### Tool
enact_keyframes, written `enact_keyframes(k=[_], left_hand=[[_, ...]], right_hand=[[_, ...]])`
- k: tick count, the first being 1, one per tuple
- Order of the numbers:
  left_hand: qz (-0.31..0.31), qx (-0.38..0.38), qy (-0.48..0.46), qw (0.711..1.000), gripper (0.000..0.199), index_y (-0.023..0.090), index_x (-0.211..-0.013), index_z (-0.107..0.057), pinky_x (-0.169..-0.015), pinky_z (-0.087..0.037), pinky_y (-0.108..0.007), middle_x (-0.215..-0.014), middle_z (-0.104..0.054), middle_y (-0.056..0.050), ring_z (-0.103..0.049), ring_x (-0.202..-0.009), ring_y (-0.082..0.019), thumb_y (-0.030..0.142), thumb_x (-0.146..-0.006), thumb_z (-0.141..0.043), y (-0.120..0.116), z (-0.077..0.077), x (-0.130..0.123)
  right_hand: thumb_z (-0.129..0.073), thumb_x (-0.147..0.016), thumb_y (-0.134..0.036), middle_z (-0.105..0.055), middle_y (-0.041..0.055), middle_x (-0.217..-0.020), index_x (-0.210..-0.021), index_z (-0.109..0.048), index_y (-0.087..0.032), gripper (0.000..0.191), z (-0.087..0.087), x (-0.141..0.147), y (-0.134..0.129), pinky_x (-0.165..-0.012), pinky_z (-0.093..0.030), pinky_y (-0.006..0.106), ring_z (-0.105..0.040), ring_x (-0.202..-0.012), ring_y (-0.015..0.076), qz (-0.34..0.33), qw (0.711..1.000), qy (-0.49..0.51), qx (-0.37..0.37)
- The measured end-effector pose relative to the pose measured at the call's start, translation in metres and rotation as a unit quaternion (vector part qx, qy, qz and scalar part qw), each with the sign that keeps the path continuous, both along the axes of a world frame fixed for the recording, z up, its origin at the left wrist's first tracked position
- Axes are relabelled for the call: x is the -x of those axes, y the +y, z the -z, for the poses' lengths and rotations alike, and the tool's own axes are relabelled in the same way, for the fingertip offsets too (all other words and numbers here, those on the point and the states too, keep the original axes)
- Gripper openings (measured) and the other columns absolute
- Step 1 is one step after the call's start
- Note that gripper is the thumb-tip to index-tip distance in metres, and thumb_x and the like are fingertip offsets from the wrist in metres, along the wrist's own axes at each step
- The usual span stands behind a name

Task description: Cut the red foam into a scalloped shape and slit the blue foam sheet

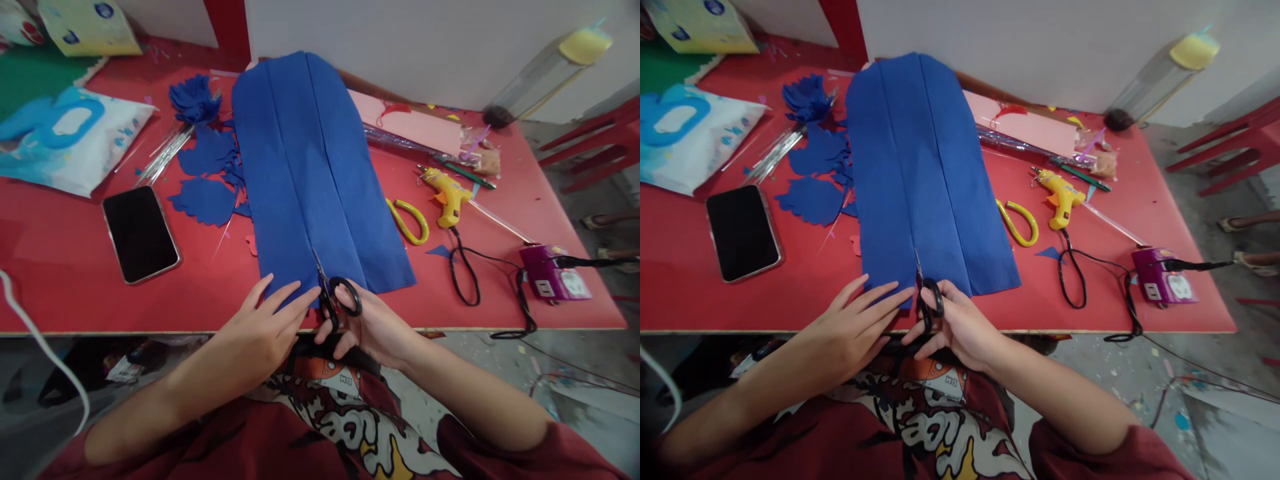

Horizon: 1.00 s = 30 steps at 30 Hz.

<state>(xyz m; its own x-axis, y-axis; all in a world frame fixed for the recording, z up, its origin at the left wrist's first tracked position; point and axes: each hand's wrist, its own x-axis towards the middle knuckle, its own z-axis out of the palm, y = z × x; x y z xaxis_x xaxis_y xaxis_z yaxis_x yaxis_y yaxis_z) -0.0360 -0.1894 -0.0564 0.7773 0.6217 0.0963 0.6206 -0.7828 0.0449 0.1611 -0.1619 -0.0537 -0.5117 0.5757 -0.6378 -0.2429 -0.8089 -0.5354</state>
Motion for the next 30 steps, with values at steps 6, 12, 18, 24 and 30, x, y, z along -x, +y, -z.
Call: enact_keyframes(k=[6, 12, 18, 24, 30], left_hand=[[-0.005, 0.007, -0.002, 1.000, 0.031, 0.014, -0.113, -0.060, -0.105, -0.024, -0.051, -0.140, -0.045, -0.009, -0.042, -0.124, -0.027, 0.022, -0.089, -0.042, -0.0006, 0.0014, 0.0002], [-0.002, 0.005, -0.003, 1.000, 0.030, 0.014, -0.109, -0.062, -0.105, -0.023, -0.051, -0.139, -0.046, -0.009, -0.042, -0.124, -0.027, 0.022, -0.089, -0.042, 0.0011, 0.0017, -0.0009], [-0.003, 0.012, -0.005, 1.000, 0.029, 0.014, -0.108, -0.063, -0.106, -0.023, -0.051, -0.139, -0.046, -0.009, -0.043, -0.124, -0.026, 0.022, -0.088, -0.043, -0.0002, 0.0021, 0.0000], [-0.021, 0.019, -0.016, 0.999, 0.031, 0.013, -0.114, -0.058, -0.105, -0.028, -0.051, -0.141, -0.043, -0.010, -0.042, -0.124, -0.028, 0.021, -0.087, -0.044, 0.0007, 0.0020, -0.0015], [-0.075, 0.034, -0.005, 0.997, 0.024, 0.011, -0.101, -0.061, -0.102, -0.033, -0.052, -0.146, -0.030, -0.019, -0.039, -0.126, -0.033, 0.017, -0.084, -0.047, -0.0003, 0.0019, 0.0019]], right_hand=[[-0.070, -0.066, -0.049, -0.056, -0.0046, -0.067, -0.084, -0.036, -0.020, 0.048, -0.0007, 0.0008, -0.0009, -0.039, -0.054, 0.020, -0.067, -0.056, 0.0154, 0.002, 1.000, -0.001, 0.004], [-0.070, -0.069, -0.046, -0.053, -0.0058, -0.066, -0.084, -0.037, -0.020, 0.045, 0.0006, 0.0007, -0.0020, -0.039, -0.054, 0.020, -0.068, -0.057, 0.0157, 0.011, 1.000, -0.002, 0.000], [-0.070, -0.069, -0.044, -0.052, -0.0069, -0.065, -0.085, -0.036, -0.021, 0.044, 0.0014, 0.0007, -0.0031, -0.039, -0.053, 0.019, -0.067, -0.055, 0.0147, 0.007, 1.000, 0.009, -0.005], [-0.068, -0.071, -0.046, -0.053, -0.0047, -0.070, -0.085, -0.036, -0.021, 0.043, 0.0006, -0.0011, -0.0026, -0.041, -0.054, 0.022, -0.068, -0.061, 0.0161, -0.006, 1.000, 0.028, 0.003], [-0.075, -0.057, -0.053, -0.060, -0.0016, -0.067, -0.085, -0.046, -0.018, 0.054, 0.0003, -0.0046, -0.0011, -0.040, -0.044, 0.014, -0.063, -0.056, 0.0112, -0.002, 0.997, 0.052, 0.055]])
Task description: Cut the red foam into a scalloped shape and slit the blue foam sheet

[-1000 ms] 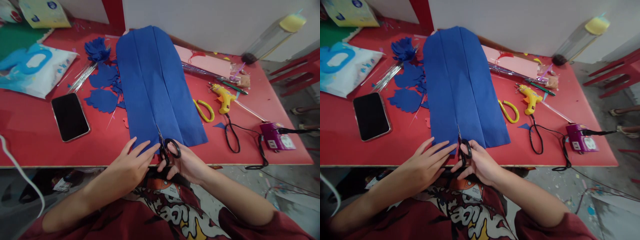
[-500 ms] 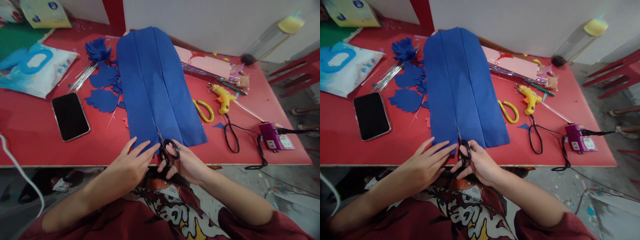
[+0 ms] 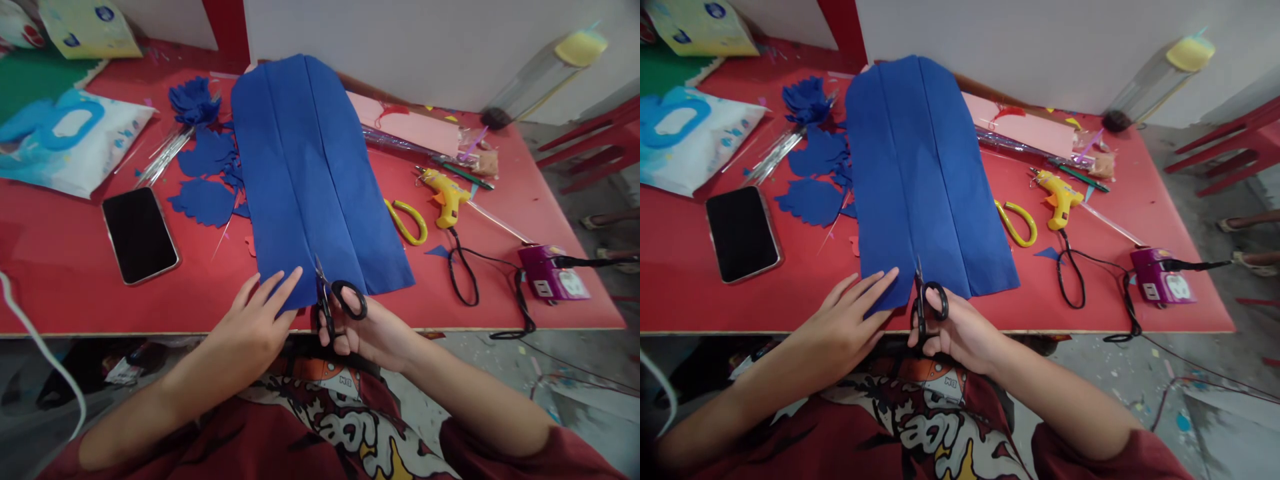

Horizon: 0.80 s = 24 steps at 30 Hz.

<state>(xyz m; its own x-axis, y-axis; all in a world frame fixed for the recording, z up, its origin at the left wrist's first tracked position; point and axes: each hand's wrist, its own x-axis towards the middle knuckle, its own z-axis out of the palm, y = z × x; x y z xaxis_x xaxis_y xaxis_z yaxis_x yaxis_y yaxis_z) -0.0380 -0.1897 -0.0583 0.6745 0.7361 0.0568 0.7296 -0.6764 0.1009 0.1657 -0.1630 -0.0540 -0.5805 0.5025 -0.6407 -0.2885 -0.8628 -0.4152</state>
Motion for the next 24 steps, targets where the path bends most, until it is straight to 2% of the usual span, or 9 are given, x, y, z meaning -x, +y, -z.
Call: enact_keyframes(k=[4, 6, 8, 10, 13, 15, 17, 19, 24], left_hand=[[-0.037, -0.012, 0.021, 0.999, 0.027, 0.009, -0.106, -0.059, -0.096, -0.041, -0.046, -0.131, -0.045, -0.021, -0.047, -0.117, -0.031, 0.011, -0.082, -0.045, 0.002, -0.004, 0.007], [-0.075, 0.006, 0.035, 0.997, 0.025, 0.009, -0.098, -0.062, -0.083, -0.049, -0.040, -0.109, -0.056, -0.017, -0.056, -0.099, -0.026, 0.012, -0.084, -0.042, 0.004, -0.008, 0.009], [-0.115, 0.049, 0.072, 0.990, 0.028, 0.011, -0.084, -0.063, -0.065, -0.051, -0.034, -0.082, -0.058, -0.011, -0.058, -0.071, -0.020, 0.014, -0.087, -0.036, 0.006, -0.011, 0.011], [-0.144, 0.071, 0.096, 0.982, 0.034, 0.011, -0.093, -0.063, -0.052, -0.047, -0.031, -0.071, -0.054, -0.007, -0.052, -0.054, -0.016, 0.016, -0.089, -0.030, 0.007, -0.012, 0.013], [-0.171, 0.074, 0.034, 0.982, 0.045, 0.008, -0.133, -0.038, -0.055, -0.049, -0.030, -0.087, -0.061, -0.011, -0.059, -0.061, -0.018, 0.021, -0.091, -0.031, 0.008, -0.007, 0.017], [-0.180, 0.112, -0.042, 0.976, 0.055, 0.010, -0.141, -0.019, -0.067, -0.052, -0.029, -0.101, -0.063, -0.013, -0.064, -0.079, -0.019, 0.024, -0.090, -0.035, 0.010, -0.002, 0.019], [-0.189, 0.171, -0.107, 0.961, 0.061, 0.015, -0.144, -0.010, -0.072, -0.052, -0.028, -0.106, -0.063, -0.012, -0.065, -0.080, -0.016, 0.024, -0.089, -0.037, 0.013, 0.002, 0.020], [-0.199, 0.234, -0.181, 0.934, 0.063, 0.019, -0.144, -0.009, -0.072, -0.053, -0.027, -0.112, -0.061, -0.012, -0.065, -0.079, -0.014, 0.022, -0.088, -0.038, 0.017, 0.006, 0.020], [-0.195, 0.363, -0.383, 0.827, 0.056, 0.020, -0.142, -0.018, -0.078, -0.053, -0.028, -0.131, -0.048, -0.017, -0.062, -0.097, -0.016, 0.025, -0.090, -0.038, 0.026, 0.014, 0.016]], right_hand=[[-0.076, -0.057, -0.053, -0.061, -0.0011, -0.064, -0.076, -0.045, -0.017, 0.051, 0.000, -0.004, -0.001, -0.042, -0.038, 0.013, -0.058, -0.052, 0.0073, 0.011, 1.000, -0.013, 0.022], [-0.076, -0.058, -0.052, -0.061, -0.0011, -0.063, -0.074, -0.044, -0.018, 0.050, -0.001, -0.007, -0.002, -0.043, -0.038, 0.014, -0.057, -0.052, 0.0073, 0.012, 1.000, -0.015, 0.024], [-0.075, -0.058, -0.052, -0.060, -0.0018, -0.061, -0.072, -0.043, -0.018, 0.049, -0.001, -0.010, -0.004, -0.043, -0.038, 0.015, -0.057, -0.053, 0.0080, 0.003, 1.000, -0.014, 0.025], [-0.074, -0.059, -0.054, -0.058, -0.0027, -0.060, -0.072, -0.042, -0.018, 0.050, -0.001, -0.012, -0.005, -0.042, -0.038, 0.015, -0.057, -0.052, 0.0082, -0.012, 1.000, -0.018, 0.019], [-0.071, -0.061, -0.056, -0.056, -0.0037, -0.060, -0.072, -0.042, -0.018, 0.049, 0.001, -0.015, -0.006, -0.040, -0.037, 0.014, -0.056, -0.049, 0.0074, -0.039, 0.999, -0.037, -0.011], [-0.069, -0.063, -0.057, -0.054, -0.0042, -0.059, -0.071, -0.043, -0.017, 0.049, 0.002, -0.016, -0.006, -0.038, -0.036, 0.014, -0.055, -0.046, 0.0068, -0.054, 0.996, -0.053, -0.036], [-0.068, -0.064, -0.059, -0.053, -0.0048, -0.057, -0.069, -0.043, -0.016, 0.049, 0.003, -0.015, -0.006, -0.036, -0.036, 0.014, -0.054, -0.043, 0.0064, -0.071, 0.994, -0.069, -0.056], [-0.068, -0.063, -0.059, -0.052, -0.0056, -0.056, -0.070, -0.043, -0.016, 0.050, 0.004, -0.014, -0.005, -0.034, -0.037, 0.014, -0.054, -0.042, 0.0063, -0.080, 0.991, -0.086, -0.072], [-0.066, -0.064, -0.059, -0.052, -0.0070, -0.056, -0.072, -0.040, -0.017, 0.050, 0.003, -0.012, 0.000, -0.031, -0.036, 0.012, -0.054, -0.040, 0.0057, -0.079, 0.985, -0.116, -0.099]])
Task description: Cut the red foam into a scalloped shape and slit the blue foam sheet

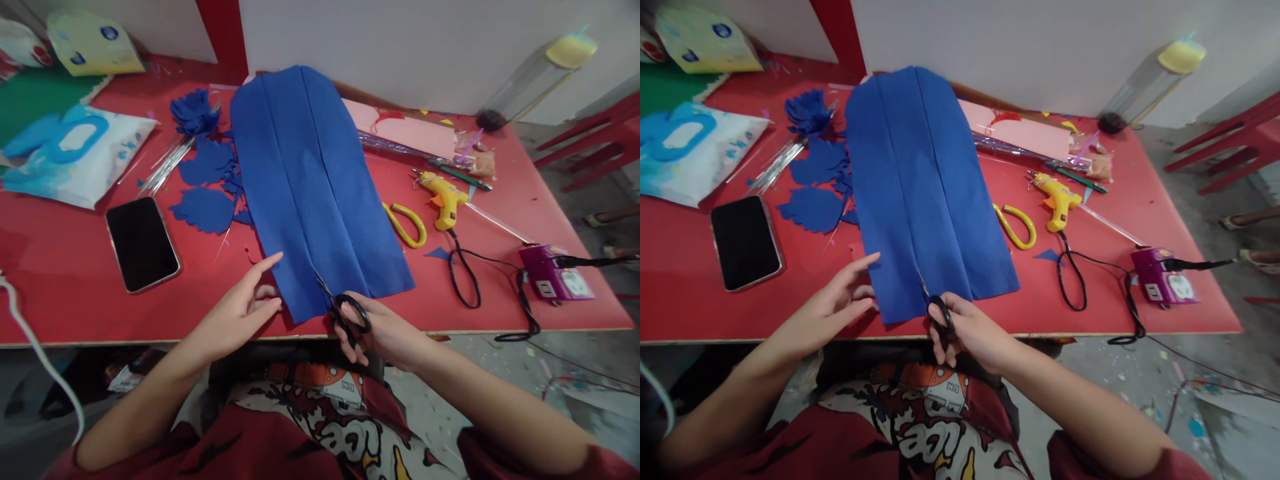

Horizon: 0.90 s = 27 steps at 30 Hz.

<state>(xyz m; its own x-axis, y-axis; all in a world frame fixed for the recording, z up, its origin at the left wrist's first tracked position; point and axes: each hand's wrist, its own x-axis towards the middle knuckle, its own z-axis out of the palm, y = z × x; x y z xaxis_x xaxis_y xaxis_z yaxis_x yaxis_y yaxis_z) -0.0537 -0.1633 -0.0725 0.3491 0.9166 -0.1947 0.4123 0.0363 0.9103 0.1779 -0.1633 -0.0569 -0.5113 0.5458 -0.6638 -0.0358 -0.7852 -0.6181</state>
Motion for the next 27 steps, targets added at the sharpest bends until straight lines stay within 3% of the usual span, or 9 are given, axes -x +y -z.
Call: enact_keyframes(k=[3, 5, 7, 10, 12, 14, 18, 27], left_hand=[[-0.027, -0.011, -0.007, 1.000, 0.053, 0.021, -0.140, -0.022, -0.081, -0.052, -0.028, -0.138, -0.043, -0.016, -0.059, -0.104, -0.017, 0.029, -0.090, -0.038, 0.005, 0.004, -0.004], [-0.042, -0.008, 0.022, 0.999, 0.051, 0.019, -0.136, -0.032, -0.079, -0.053, -0.030, -0.132, -0.049, -0.014, -0.060, -0.100, -0.018, 0.030, -0.087, -0.042, 0.008, 0.005, -0.008], [-0.054, 0.008, 0.044, 0.998, 0.048, 0.015, -0.129, -0.043, -0.077, -0.053, -0.032, -0.118, -0.059, -0.013, -0.061, -0.094, -0.019, 0.029, -0.083, -0.047, 0.010, 0.004, -0.012], [-0.083, 0.020, 0.067, 0.994, 0.049, 0.011, -0.124, -0.049, -0.066, -0.052, -0.028, -0.081, -0.064, -0.005, -0.060, -0.077, -0.017, 0.028, -0.079, -0.052, 0.011, -0.001, -0.016], [-0.095, 0.019, 0.078, 0.992, 0.050, 0.009, -0.124, -0.050, -0.055, -0.047, -0.023, -0.058, -0.052, 0.003, -0.054, -0.061, -0.014, 0.027, -0.077, -0.053, 0.011, -0.004, -0.018], [-0.102, 0.018, 0.079, 0.991, 0.051, 0.008, -0.124, -0.051, -0.045, -0.039, -0.020, -0.048, -0.035, 0.008, -0.043, -0.048, -0.010, 0.026, -0.077, -0.053, 0.010, -0.005, -0.018], [-0.108, 0.031, 0.077, 0.991, 0.054, 0.007, -0.127, -0.048, -0.038, -0.023, -0.018, -0.049, -0.019, 0.011, -0.022, -0.042, -0.007, 0.027, -0.078, -0.052, 0.009, -0.003, -0.017], [-0.136, 0.079, 0.036, 0.987, 0.061, 0.007, -0.133, -0.041, -0.041, -0.014, -0.019, -0.048, -0.015, 0.012, -0.015, -0.043, -0.007, 0.032, -0.078, -0.053, 0.003, 0.002, -0.014]], right_hand=[[-0.066, -0.065, -0.058, -0.052, -0.0069, -0.055, -0.073, -0.039, -0.018, 0.050, -0.001, 0.000, 0.003, -0.030, -0.036, 0.012, -0.054, -0.039, 0.0064, 0.001, 1.000, -0.012, -0.010], [-0.067, -0.065, -0.058, -0.053, -0.0069, -0.055, -0.073, -0.038, -0.018, 0.049, -0.001, 0.001, 0.005, -0.029, -0.036, 0.012, -0.054, -0.038, 0.0068, 0.008, 1.000, -0.014, -0.014], [-0.067, -0.065, -0.057, -0.053, -0.0070, -0.054, -0.073, -0.038, -0.019, 0.049, -0.001, 0.001, 0.006, -0.029, -0.036, 0.012, -0.054, -0.038, 0.0073, 0.014, 1.000, -0.007, -0.014], [-0.066, -0.066, -0.056, -0.053, -0.0073, -0.053, -0.073, -0.037, -0.019, 0.048, 0.000, 0.002, 0.006, -0.028, -0.035, 0.013, -0.054, -0.037, 0.0073, 0.023, 1.000, 0.003, -0.013], [-0.066, -0.067, -0.055, -0.053, -0.0074, -0.053, -0.073, -0.036, -0.019, 0.047, 0.001, 0.003, 0.006, -0.028, -0.035, 0.013, -0.054, -0.036, 0.0071, 0.029, 1.000, 0.006, -0.011], [-0.066, -0.067, -0.054, -0.053, -0.0077, -0.052, -0.074, -0.036, -0.019, 0.046, 0.002, 0.003, 0.006, -0.028, -0.035, 0.012, -0.053, -0.036, 0.0069, 0.034, 0.999, 0.009, -0.007], [-0.067, -0.067, -0.053, -0.053, -0.0082, -0.053, -0.074, -0.035, -0.019, 0.047, 0.002, 0.006, 0.006, -0.027, -0.034, 0.011, -0.053, -0.035, 0.0064, 0.045, 0.999, 0.015, -0.002], [-0.066, -0.070, -0.050, -0.052, -0.0084, -0.054, -0.074, -0.033, -0.020, 0.045, 0.002, 0.011, 0.002, -0.026, -0.031, 0.011, -0.051, -0.034, 0.0056, 0.060, 0.998, 0.026, -0.007]])
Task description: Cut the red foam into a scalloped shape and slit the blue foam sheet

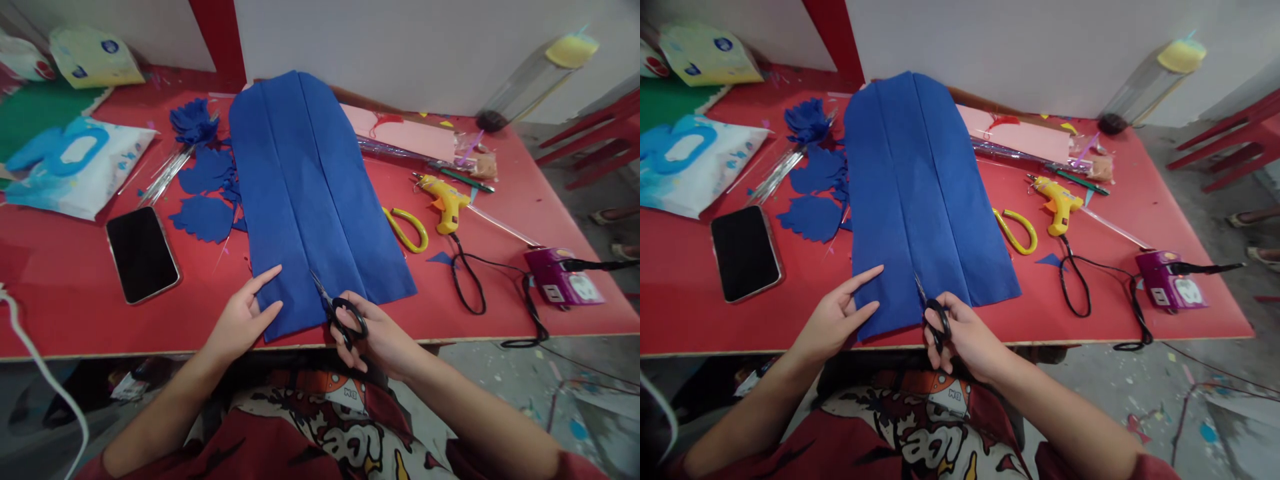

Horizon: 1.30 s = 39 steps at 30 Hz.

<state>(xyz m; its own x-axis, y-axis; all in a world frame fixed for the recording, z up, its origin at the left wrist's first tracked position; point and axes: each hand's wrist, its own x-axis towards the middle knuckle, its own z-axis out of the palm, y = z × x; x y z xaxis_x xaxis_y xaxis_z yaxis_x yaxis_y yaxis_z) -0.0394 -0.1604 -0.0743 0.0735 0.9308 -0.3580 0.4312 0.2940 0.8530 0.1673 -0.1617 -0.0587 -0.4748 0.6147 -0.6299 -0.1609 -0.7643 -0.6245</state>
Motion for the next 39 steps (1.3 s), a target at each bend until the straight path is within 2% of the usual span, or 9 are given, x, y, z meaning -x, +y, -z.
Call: enact_keyframes(k=[8, 15, 21, 27, 30, 35, 39], left_hand=[[-0.014, 0.010, -0.016, 1.000, 0.063, 0.009, -0.135, -0.039, -0.042, -0.013, -0.019, -0.047, -0.014, 0.012, -0.014, -0.044, -0.007, 0.032, -0.078, -0.054, -0.003, 0.003, 0.002], [-0.015, 0.012, -0.024, 1.000, 0.063, 0.009, -0.135, -0.038, -0.042, -0.012, -0.019, -0.048, -0.013, 0.012, -0.013, -0.043, -0.007, 0.033, -0.078, -0.054, -0.003, 0.002, 0.002], [-0.018, -0.003, -0.040, 0.999, 0.061, 0.007, -0.132, -0.041, -0.041, -0.012, -0.019, -0.048, -0.013, 0.012, -0.012, -0.044, -0.007, 0.031, -0.077, -0.054, -0.002, 0.003, 0.001], [-0.021, -0.020, -0.061, 0.998, 0.062, 0.007, -0.131, -0.042, -0.040, -0.012, -0.019, -0.049, -0.012, 0.012, -0.012, -0.043, -0.006, 0.030, -0.075, -0.056, -0.004, 0.007, 0.001], [-0.024, -0.017, -0.065, 0.997, 0.061, 0.010, -0.132, -0.043, -0.041, -0.017, -0.017, -0.050, -0.019, 0.011, -0.015, -0.044, -0.006, 0.028, -0.075, -0.056, -0.005, 0.009, 0.002], [-0.028, -0.019, -0.071, 0.997, 0.060, 0.012, -0.130, -0.045, -0.041, -0.024, -0.017, -0.061, -0.045, 0.006, -0.021, -0.044, -0.004, 0.028, -0.073, -0.057, -0.005, 0.009, 0.000], [-0.033, -0.030, -0.061, 0.997, 0.059, 0.012, -0.128, -0.048, -0.040, -0.024, -0.017, -0.069, -0.053, 0.003, -0.019, -0.043, -0.004, 0.028, -0.073, -0.058, -0.005, 0.007, -0.001]], right_hand=[[-0.068, -0.069, -0.049, -0.052, -0.0094, -0.053, -0.075, -0.033, -0.020, 0.046, 0.006, 0.003, -0.008, -0.024, -0.029, 0.009, -0.049, -0.032, 0.0047, 0.035, 0.999, 0.021, -0.009], [-0.073, -0.062, -0.050, -0.052, -0.0122, -0.049, -0.077, -0.028, -0.022, 0.055, 0.003, 0.009, -0.008, -0.023, -0.028, 0.008, -0.047, -0.029, 0.0046, 0.052, 0.998, 0.010, -0.015], [-0.075, -0.060, -0.050, -0.053, -0.0118, -0.049, -0.079, -0.026, -0.023, 0.058, 0.002, 0.007, -0.003, -0.023, -0.027, 0.008, -0.045, -0.029, 0.0041, 0.036, 0.999, 0.024, 0.007], [-0.072, -0.062, -0.053, -0.054, -0.0086, -0.053, -0.080, -0.030, -0.022, 0.055, 0.002, 0.002, -0.001, -0.026, -0.027, 0.009, -0.048, -0.035, 0.0047, 0.026, 0.999, 0.033, 0.014], [-0.069, -0.065, -0.055, -0.053, -0.0076, -0.054, -0.081, -0.032, -0.021, 0.052, 0.002, 0.002, 0.000, -0.026, -0.028, 0.009, -0.049, -0.036, 0.0049, 0.023, 0.999, 0.024, 0.011], [-0.065, -0.068, -0.056, -0.052, -0.0074, -0.054, -0.081, -0.034, -0.021, 0.048, 0.002, 0.003, 0.002, -0.026, -0.027, 0.011, -0.049, -0.035, 0.0059, 0.025, 1.000, 0.012, 0.007], [-0.067, -0.066, -0.055, -0.052, -0.0077, -0.052, -0.081, -0.033, -0.022, 0.050, 0.001, 0.006, 0.002, -0.025, -0.027, 0.012, -0.048, -0.034, 0.0064, 0.040, 0.999, 0.005, 0.011]])
